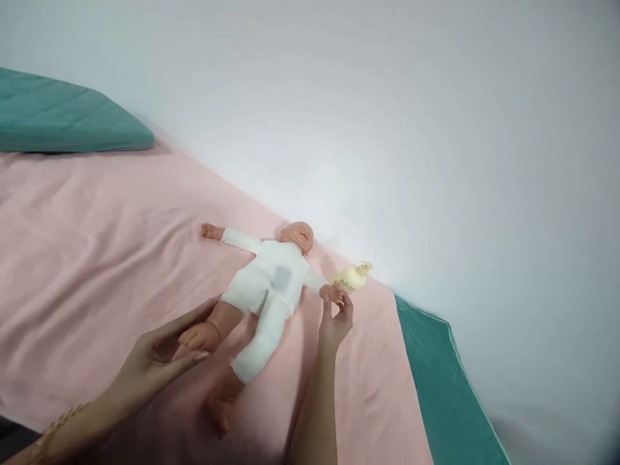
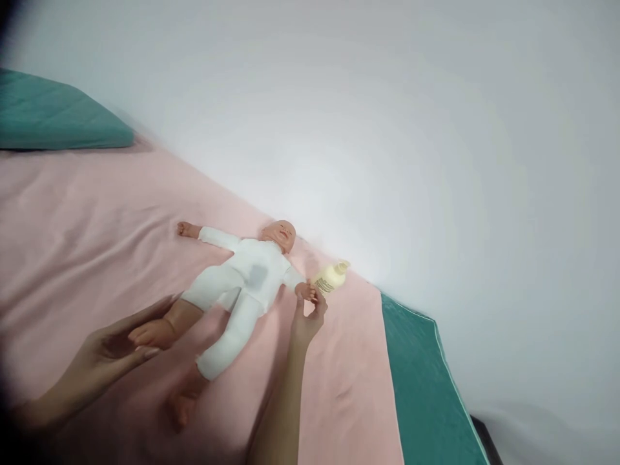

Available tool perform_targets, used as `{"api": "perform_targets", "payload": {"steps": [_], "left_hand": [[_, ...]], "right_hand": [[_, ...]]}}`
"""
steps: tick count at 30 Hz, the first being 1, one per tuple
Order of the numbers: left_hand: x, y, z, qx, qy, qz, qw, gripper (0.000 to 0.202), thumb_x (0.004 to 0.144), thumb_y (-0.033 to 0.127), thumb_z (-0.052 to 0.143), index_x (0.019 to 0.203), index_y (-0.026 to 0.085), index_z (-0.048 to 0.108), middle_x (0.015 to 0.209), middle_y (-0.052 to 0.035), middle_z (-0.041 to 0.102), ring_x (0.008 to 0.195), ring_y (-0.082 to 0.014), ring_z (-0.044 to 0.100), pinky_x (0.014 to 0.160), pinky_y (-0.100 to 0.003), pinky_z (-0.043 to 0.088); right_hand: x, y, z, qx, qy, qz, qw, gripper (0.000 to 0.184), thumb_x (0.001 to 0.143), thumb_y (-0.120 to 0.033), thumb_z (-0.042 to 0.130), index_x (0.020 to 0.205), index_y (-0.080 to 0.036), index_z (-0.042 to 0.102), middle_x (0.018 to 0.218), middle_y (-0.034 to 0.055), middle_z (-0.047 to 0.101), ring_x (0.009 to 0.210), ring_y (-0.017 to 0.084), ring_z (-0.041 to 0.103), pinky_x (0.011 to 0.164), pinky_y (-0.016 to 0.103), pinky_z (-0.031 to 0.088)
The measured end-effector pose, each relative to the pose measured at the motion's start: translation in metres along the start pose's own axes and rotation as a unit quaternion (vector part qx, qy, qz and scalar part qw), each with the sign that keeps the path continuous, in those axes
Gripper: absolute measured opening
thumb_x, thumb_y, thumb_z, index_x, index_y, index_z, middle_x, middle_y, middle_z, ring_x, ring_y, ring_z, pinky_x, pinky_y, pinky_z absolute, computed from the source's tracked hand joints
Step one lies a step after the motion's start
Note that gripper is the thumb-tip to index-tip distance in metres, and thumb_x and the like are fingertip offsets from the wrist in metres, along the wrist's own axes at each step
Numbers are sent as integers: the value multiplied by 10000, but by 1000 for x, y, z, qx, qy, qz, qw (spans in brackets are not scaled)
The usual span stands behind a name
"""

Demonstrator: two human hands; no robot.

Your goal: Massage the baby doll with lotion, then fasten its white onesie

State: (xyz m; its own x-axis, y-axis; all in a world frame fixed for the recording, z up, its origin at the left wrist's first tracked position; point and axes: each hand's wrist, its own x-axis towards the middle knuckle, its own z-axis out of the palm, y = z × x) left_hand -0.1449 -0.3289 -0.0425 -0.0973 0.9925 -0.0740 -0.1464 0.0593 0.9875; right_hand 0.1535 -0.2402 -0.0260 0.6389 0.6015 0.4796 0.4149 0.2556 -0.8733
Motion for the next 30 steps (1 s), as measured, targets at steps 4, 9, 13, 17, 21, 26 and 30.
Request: {"api": "perform_targets", "payload": {"steps": [4, 9, 13, 17, 21, 26, 30], "left_hand": [[33, 21, 16, 18, -53, 45, 997, 611, 721, 452, 796, 1272, 223, 663, 1285, -45, 676, 1285, -347, 550, 1134, -462, 412], [68, 38, 45, -23, -92, 48, 994, 545, 751, 446, 785, 1230, 209, 680, 1377, -71, 610, 1352, -312, 487, 1152, -423, 393], [84, 47, 59, -61, -103, 42, 992, 349, 764, 432, 773, 1017, 194, 742, 1247, -67, 692, 1309, -311, 524, 1121, -425, 422], [88, 48, 63, -63, -106, 40, 992, 301, 764, 411, 759, 940, 169, 729, 1123, -73, 727, 1222, -325, 584, 1079, -445, 453], [88, 41, 64, -59, -81, 48, 994, 384, 746, 411, 769, 1030, 157, 717, 1163, -90, 717, 1217, -331, 592, 1057, -448, 480], [80, 30, 62, -30, -39, 75, 996, 489, 755, 423, 779, 1172, 184, 686, 1279, -83, 676, 1268, -315, 571, 1050, -400, 508], [55, 16, 54, 66, -20, 129, 989, 603, 781, 420, 766, 1322, 209, 604, 1399, -60, 594, 1325, -309, 519, 1109, -419, 460]], "right_hand": [[-8, -28, 10, -85, -122, -124, 981, 301, 816, -296, 667, 1104, -213, 640, 1094, 72, 662, 1041, 217, 598, 967, 418, 477], [-6, -62, 29, -151, -323, -165, 920, 324, 853, -114, 542, 1131, -235, 658, 1070, 60, 648, 1045, 217, 552, 924, 383, 478], [-1, -71, 41, -189, -395, -159, 885, 365, 818, -11, 512, 1061, -232, 672, 1056, 51, 640, 1027, 228, 531, 924, 393, 465], [-9, -64, 43, -198, -430, -160, 866, 400, 814, 12, 503, 1048, -245, 699, 1014, 54, 632, 1008, 240, 528, 915, 409, 465], [-15, -51, 38, -177, -413, -170, 877, 480, 828, 14, 460, 1146, -269, 681, 1082, 56, 636, 1066, 232, 530, 963, 418, 456], [-2, -32, 32, -72, -268, -112, 954, 329, 919, -248, 543, 1238, -248, 627, 1192, 78, 625, 1141, 227, 567, 987, 424, 486], [13, -13, 26, -38, -126, -43, 990, 386, 970, -453, 491, 1274, -236, 584, 1212, 95, 630, 1137, 240, 589, 907, 438, 547]]}}
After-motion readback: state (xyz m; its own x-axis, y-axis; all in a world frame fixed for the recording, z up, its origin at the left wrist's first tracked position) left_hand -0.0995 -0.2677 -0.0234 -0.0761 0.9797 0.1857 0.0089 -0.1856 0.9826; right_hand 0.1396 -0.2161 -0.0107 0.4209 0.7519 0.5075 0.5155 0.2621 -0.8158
